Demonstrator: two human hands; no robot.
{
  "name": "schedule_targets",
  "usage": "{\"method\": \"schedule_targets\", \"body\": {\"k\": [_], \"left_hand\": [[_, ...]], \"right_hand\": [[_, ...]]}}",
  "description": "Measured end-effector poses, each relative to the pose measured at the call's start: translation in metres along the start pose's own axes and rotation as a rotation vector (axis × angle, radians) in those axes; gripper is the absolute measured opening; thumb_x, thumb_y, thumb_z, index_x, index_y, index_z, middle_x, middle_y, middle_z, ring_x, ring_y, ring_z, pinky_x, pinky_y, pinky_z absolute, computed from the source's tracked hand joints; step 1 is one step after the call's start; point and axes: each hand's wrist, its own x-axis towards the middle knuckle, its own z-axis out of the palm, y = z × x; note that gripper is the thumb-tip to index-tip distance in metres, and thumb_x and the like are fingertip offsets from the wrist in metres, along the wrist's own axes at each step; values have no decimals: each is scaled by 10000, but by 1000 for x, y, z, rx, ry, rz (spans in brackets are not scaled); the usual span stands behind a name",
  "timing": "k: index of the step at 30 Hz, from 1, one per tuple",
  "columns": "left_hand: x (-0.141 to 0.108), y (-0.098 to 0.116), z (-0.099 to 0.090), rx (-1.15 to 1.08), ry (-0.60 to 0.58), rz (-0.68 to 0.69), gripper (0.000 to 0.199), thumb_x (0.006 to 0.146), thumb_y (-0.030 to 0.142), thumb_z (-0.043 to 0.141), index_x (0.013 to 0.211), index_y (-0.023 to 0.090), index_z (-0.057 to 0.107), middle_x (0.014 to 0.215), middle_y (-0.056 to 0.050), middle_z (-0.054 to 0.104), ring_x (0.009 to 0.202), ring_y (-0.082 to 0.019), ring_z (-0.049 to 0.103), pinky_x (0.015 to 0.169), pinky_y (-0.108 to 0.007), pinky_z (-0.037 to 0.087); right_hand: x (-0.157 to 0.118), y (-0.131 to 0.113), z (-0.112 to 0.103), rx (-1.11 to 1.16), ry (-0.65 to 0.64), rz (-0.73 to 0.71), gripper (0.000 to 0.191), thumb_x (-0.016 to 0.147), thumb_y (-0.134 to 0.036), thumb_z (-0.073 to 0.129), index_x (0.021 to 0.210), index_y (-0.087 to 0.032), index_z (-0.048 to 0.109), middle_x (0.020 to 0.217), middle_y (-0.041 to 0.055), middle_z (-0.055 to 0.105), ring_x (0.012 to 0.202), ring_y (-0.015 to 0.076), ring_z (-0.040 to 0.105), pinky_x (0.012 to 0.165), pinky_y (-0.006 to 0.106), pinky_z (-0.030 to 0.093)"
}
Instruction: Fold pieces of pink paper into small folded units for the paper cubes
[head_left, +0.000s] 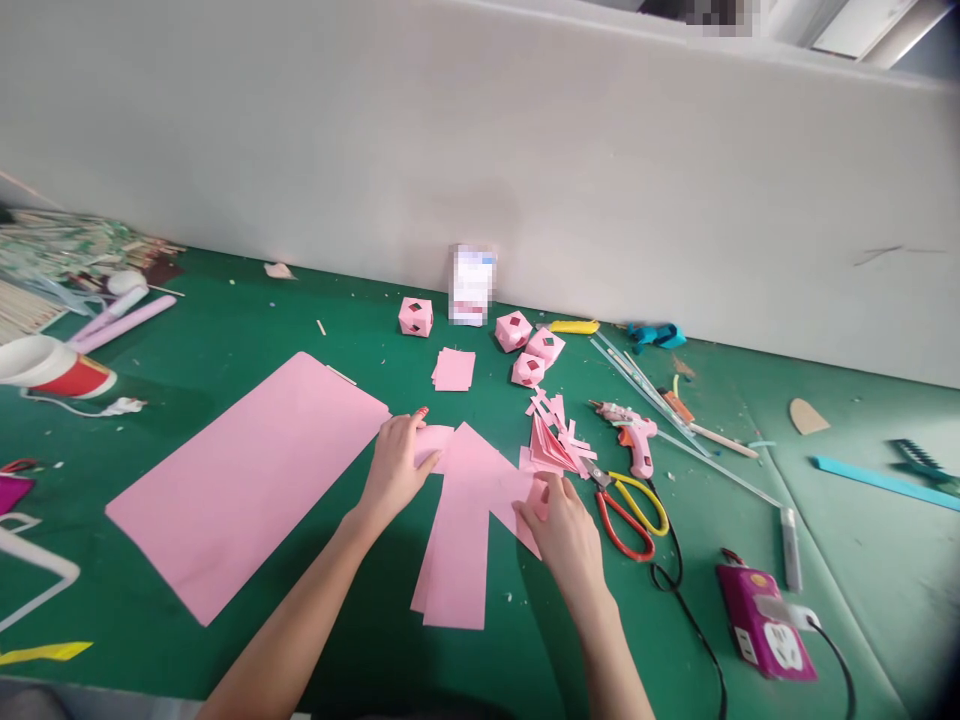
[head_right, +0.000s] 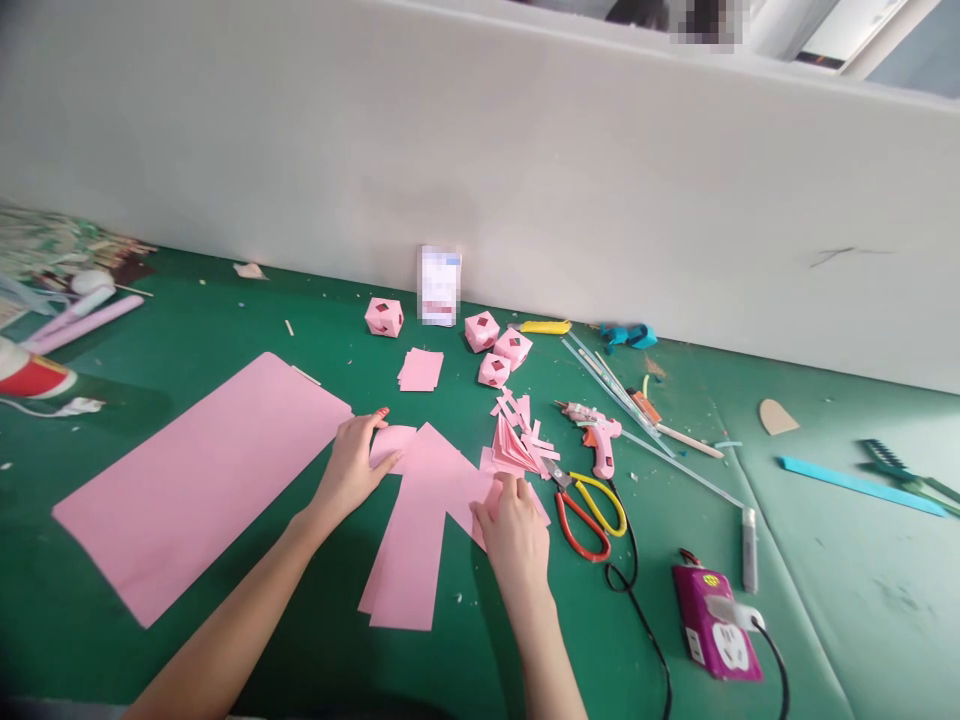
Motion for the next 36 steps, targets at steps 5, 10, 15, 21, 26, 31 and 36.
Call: {"method": "schedule_targets", "body": {"k": [5,10,15,21,26,31,36], "left_hand": [[0,3,-1,-62,62,-40,471,791,266,772,1244,237,650,1007,-99,620,1092,-355,541,1045,-513,393],[-3,10,-2,-186,107,-108,525,818,261,755,1323,257,612,1038,-79,609,928,-257,630,835,-369,538],[-10,28,6,-554,-130,-292,747,765,289,825,1430,280,484,1337,-118,569,1092,-287,672,673,-307,608],[-21,48,19,-731,-232,-361,558,782,222,834,1301,236,631,1378,-133,631,1370,-315,535,1092,-393,481],[-22,49,19,-895,-308,-403,509,834,268,806,1302,235,609,1377,-138,643,1289,-320,612,1022,-388,530],[-17,44,15,-823,-290,-413,670,795,248,835,1387,248,521,1275,-133,694,1085,-282,719,889,-359,582],[-7,30,10,-689,46,-433,506,802,308,819,1257,221,616,1393,-127,622,1217,-274,649,982,-346,532]], "right_hand": [[0,2,3,83,21,-50,199,889,-250,660,1078,-207,616,1127,90,643,957,258,687,666,304,455],[-1,2,3,298,62,-50,177,837,-282,671,992,-214,620,1031,79,679,931,261,667,739,335,494],[0,-7,3,747,-27,-43,428,794,-364,713,1173,-218,579,932,39,688,715,197,635,628,311,502],[4,-26,26,952,13,-124,502,811,-343,720,1267,-208,561,1027,55,653,778,179,635,739,342,544],[5,-34,41,901,111,-113,499,868,-398,670,1304,-194,538,1113,96,644,836,193,647,727,343,554],[3,-14,18,754,191,-74,396,918,-478,615,1198,-198,625,1090,113,680,872,227,655,724,350,547],[3,30,10,243,414,-47,364,943,-512,578,998,-177,710,1050,153,669,1053,340,585,915,475,479]]}}
